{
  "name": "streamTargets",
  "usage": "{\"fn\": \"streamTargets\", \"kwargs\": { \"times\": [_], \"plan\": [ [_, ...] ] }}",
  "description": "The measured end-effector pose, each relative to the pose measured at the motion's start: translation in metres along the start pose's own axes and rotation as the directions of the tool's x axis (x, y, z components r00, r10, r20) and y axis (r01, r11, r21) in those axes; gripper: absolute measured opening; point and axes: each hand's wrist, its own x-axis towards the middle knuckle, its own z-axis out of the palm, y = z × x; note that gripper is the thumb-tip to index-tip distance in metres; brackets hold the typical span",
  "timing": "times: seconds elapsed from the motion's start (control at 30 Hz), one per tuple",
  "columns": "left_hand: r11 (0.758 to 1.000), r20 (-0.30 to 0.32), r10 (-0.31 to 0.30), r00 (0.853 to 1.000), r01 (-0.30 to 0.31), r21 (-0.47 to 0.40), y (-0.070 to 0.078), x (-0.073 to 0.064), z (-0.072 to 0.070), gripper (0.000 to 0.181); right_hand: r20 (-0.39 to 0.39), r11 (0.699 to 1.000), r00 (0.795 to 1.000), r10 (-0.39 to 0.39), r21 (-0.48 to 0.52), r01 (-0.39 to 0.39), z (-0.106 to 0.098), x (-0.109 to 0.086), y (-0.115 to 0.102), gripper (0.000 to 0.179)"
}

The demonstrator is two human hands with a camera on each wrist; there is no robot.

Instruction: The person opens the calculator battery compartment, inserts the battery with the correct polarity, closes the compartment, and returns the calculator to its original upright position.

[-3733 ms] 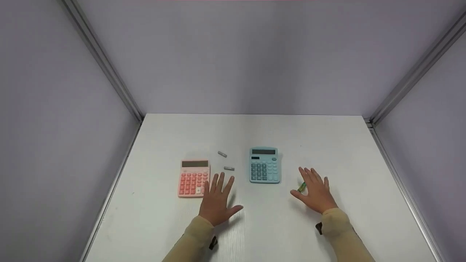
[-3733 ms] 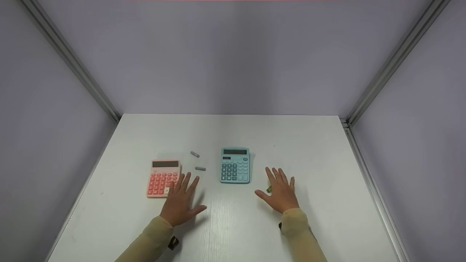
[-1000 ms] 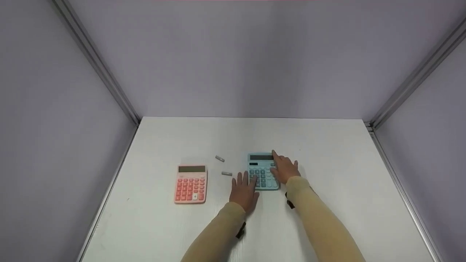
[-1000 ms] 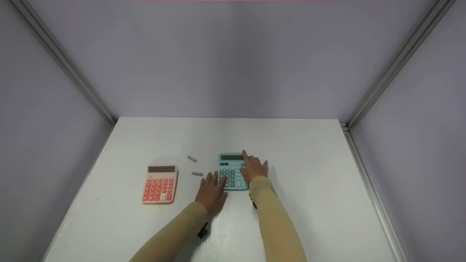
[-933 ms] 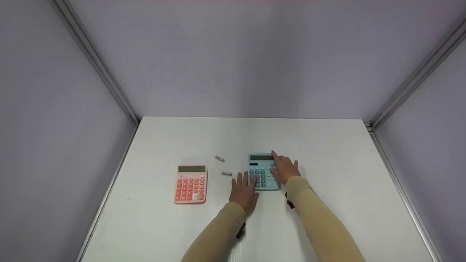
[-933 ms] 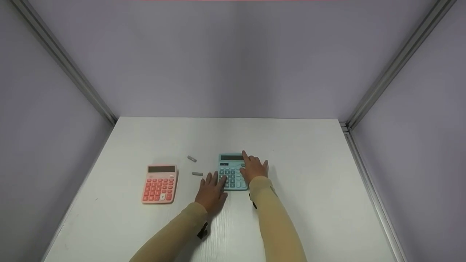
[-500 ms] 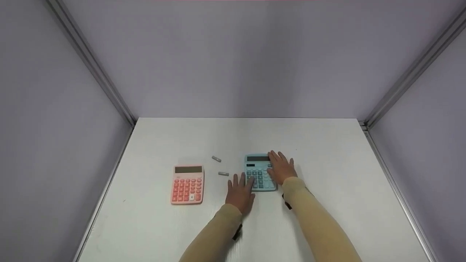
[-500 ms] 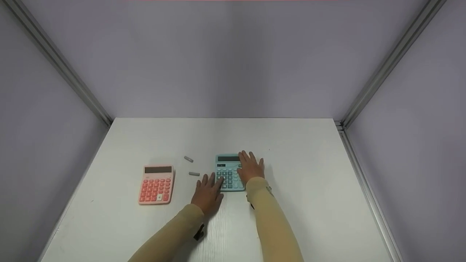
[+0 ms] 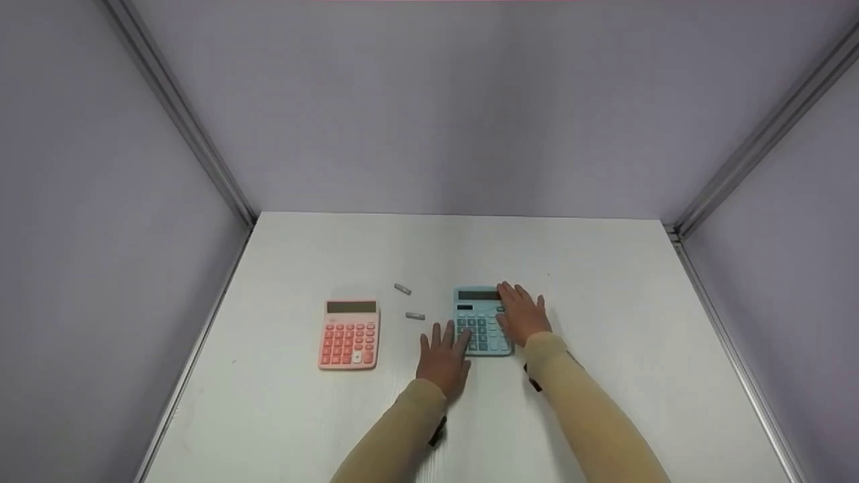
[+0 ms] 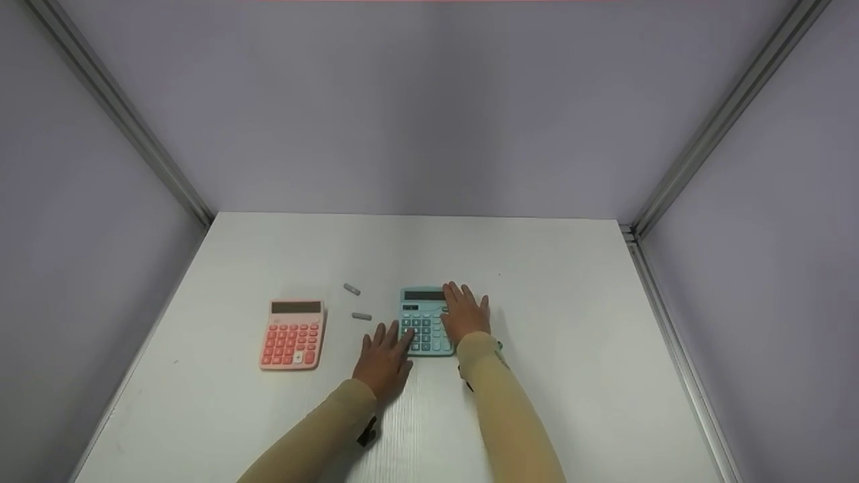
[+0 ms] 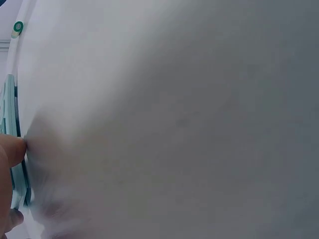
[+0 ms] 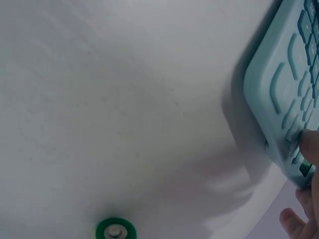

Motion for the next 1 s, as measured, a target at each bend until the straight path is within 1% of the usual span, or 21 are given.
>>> {"fn": "streamTargets", "kwargs": {
  "times": [0.13, 0.27, 0.4, 0.6, 0.8, 0.9, 1.0],
  "plan": [
    [1.000, 0.001, 0.011, 1.000, -0.011, 0.021, -0.001, -0.004, 0.001, 0.064, -0.006, 1.000, 1.000, -0.012, 0.021, 0.012, 0.000, -0.006, 0.002, 0.068],
    [1.000, -0.016, 0.020, 1.000, -0.019, 0.017, -0.002, -0.010, 0.002, 0.064, -0.008, 0.999, 0.999, -0.036, 0.017, 0.036, 0.001, -0.012, 0.002, 0.068],
    [1.000, -0.035, 0.026, 0.999, -0.026, -0.003, -0.002, -0.016, 0.001, 0.064, -0.011, 0.999, 0.999, -0.050, 0.016, 0.050, 0.000, -0.020, 0.001, 0.067],
    [0.998, -0.008, 0.020, 1.000, -0.020, -0.053, 0.001, -0.026, -0.001, 0.065, -0.033, 0.997, 0.997, -0.076, 0.017, 0.077, -0.003, -0.030, -0.003, 0.065],
    [0.992, -0.003, 0.033, 0.999, -0.034, -0.120, 0.003, -0.038, -0.006, 0.062, -0.028, 0.995, 0.995, -0.099, -0.004, 0.099, -0.005, -0.039, -0.004, 0.060],
    [0.990, -0.009, 0.044, 0.999, -0.045, -0.130, 0.003, -0.041, -0.006, 0.062, -0.034, 0.995, 0.994, -0.102, 0.000, 0.102, -0.006, -0.042, -0.005, 0.056],
    [0.991, -0.022, 0.053, 0.998, -0.056, -0.121, 0.003, -0.043, -0.007, 0.062, -0.048, 0.994, 0.993, -0.104, 0.010, 0.105, -0.008, -0.045, -0.006, 0.052]
  ]
}}
